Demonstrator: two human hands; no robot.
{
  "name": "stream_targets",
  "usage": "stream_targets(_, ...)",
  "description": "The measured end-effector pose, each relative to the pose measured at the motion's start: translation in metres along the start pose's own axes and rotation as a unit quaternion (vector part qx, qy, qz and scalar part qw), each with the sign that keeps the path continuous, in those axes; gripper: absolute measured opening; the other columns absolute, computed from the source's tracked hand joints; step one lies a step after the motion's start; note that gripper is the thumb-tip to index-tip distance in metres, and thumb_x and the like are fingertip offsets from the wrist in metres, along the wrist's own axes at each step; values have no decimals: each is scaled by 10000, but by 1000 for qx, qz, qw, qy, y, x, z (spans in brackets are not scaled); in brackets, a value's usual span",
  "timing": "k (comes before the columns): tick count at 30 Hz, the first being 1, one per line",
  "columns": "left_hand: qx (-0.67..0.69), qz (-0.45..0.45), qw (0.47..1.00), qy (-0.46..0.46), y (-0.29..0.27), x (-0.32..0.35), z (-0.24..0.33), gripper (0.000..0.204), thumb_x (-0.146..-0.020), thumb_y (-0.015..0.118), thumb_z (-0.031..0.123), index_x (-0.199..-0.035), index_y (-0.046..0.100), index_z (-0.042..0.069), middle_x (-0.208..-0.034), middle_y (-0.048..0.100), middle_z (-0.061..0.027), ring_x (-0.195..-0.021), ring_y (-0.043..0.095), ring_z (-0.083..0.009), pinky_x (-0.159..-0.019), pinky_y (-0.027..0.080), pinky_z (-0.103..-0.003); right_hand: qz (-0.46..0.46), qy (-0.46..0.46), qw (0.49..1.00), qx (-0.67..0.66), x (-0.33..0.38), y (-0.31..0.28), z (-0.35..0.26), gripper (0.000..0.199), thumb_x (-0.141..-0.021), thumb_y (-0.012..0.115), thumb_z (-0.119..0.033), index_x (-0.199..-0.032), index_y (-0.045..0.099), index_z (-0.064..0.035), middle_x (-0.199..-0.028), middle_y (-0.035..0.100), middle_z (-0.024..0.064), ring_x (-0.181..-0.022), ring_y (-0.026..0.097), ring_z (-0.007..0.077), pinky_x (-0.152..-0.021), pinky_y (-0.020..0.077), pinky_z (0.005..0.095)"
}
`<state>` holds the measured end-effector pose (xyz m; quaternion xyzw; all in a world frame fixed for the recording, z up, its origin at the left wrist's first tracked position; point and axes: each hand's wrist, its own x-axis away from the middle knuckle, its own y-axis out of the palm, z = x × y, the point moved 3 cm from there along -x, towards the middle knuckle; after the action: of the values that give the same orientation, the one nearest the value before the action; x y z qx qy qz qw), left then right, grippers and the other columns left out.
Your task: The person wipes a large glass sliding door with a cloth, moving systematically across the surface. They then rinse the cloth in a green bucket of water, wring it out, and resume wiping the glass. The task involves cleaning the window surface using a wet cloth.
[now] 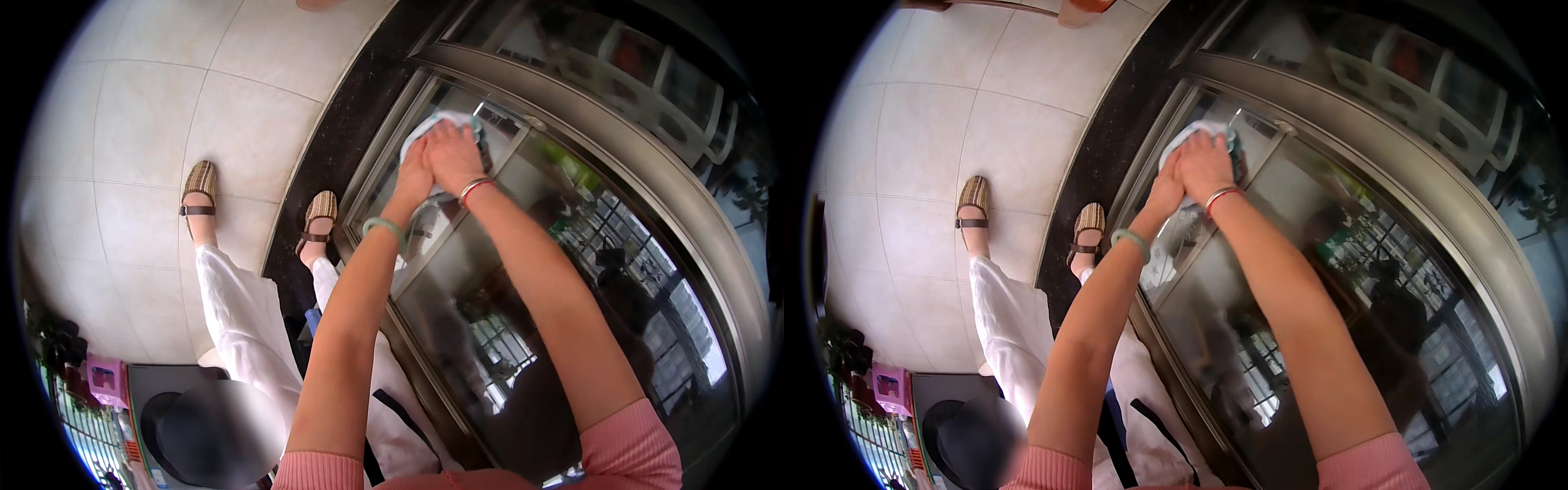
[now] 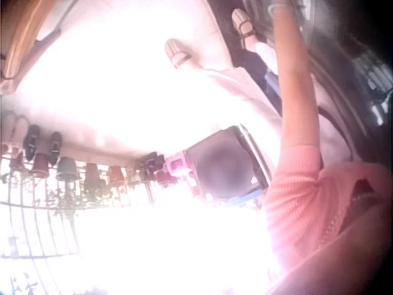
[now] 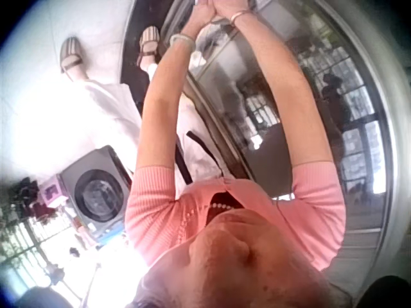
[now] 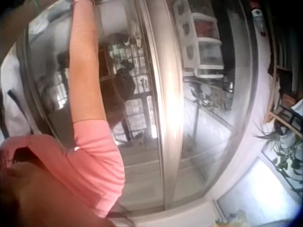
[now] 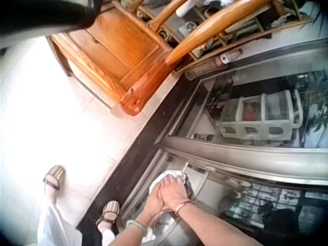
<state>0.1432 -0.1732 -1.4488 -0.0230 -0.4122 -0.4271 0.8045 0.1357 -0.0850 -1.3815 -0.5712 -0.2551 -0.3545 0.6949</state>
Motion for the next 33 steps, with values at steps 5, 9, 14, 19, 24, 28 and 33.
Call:
stream_targets(5, 17, 9, 999, -48, -48, 102, -110, 529, -1058, 385, 307, -1495, 382, 9, -1508, 445, -218, -1406, 428, -345, -1168, 331, -386, -110, -114, 986, -61, 24, 54, -125, 332, -914, 536, -259, -1133, 725, -98, -1197, 652, 53, -1193, 514, 235, -1013, 342, 533)
stream_targets(9, 22, 20, 989, -144, -57, 182, -172, 524, -1071, 369, 318, -1499, 357, 16, -1481, 466, -209, -1387, 434, -342, -1159, 323, -389, -146, -154, 971, -115, 73, 70, -179, 320, -909, 542, -258, -1123, 737, -123, -1204, 659, 53, -1195, 517, 238, -1004, 340, 523)
stream_targets(14, -29, 96, 995, -7, -23, 130, -118, 455, -1041, 392, 317, -1369, 491, 18, -1355, 538, -236, -1273, 505, -423, -1088, 389, -461, -169, -165, 969, -72, 45, 56, -121, 292, -893, 556, -249, -1087, 741, -132, -1149, 675, 47, -1140, 549, 234, -954, 357, 479)
stream_targets(19, 6, 26, 996, 84, -6, -45, -55, 532, -1058, 376, 336, -1454, 443, -11, -1532, 403, -241, -1443, 345, -396, -1210, 264, -424, -9, -8, 998, 55, -38, 10, -6, 276, -883, 554, -220, -1065, 726, -104, -1084, 673, 64, -1099, 561, 228, -907, 383, 439)
stream_targets(24, -94, 4, 991, 97, -8, -107, -14, 485, -1041, 418, 238, -1490, 426, 53, -1573, 366, -207, -1463, 330, -365, -1204, 273, -414, 42, 61, 995, 61, -79, 32, 34, 277, -888, 558, -206, -1089, 703, -81, -1086, 658, 90, -1093, 560, 251, -946, 382, 424)
stream_targets(28, -75, -17, 994, 72, -23, -101, -43, 500, -1031, 439, 208, -1510, 404, 68, -1605, 327, -178, -1470, 341, -323, -1188, 298, -363, 34, 60, 997, 37, -98, 56, 26, 343, -894, 569, -240, -1157, 676, -48, -1212, 641, 123, -1142, 549, 273, -1019, 351, 451)
stream_targets(33, -88, -42, 995, -24, -49, -95, -44, 465, -1021, 362, 221, -1461, 468, 113, -1533, 427, -197, -1375, 447, -383, -1146, 365, -423, -21, 66, 996, 56, -104, 59, -3, 364, -906, 559, -264, -1170, 694, -52, -1177, 681, 122, -1201, 532, 310, -1031, 341, 515)
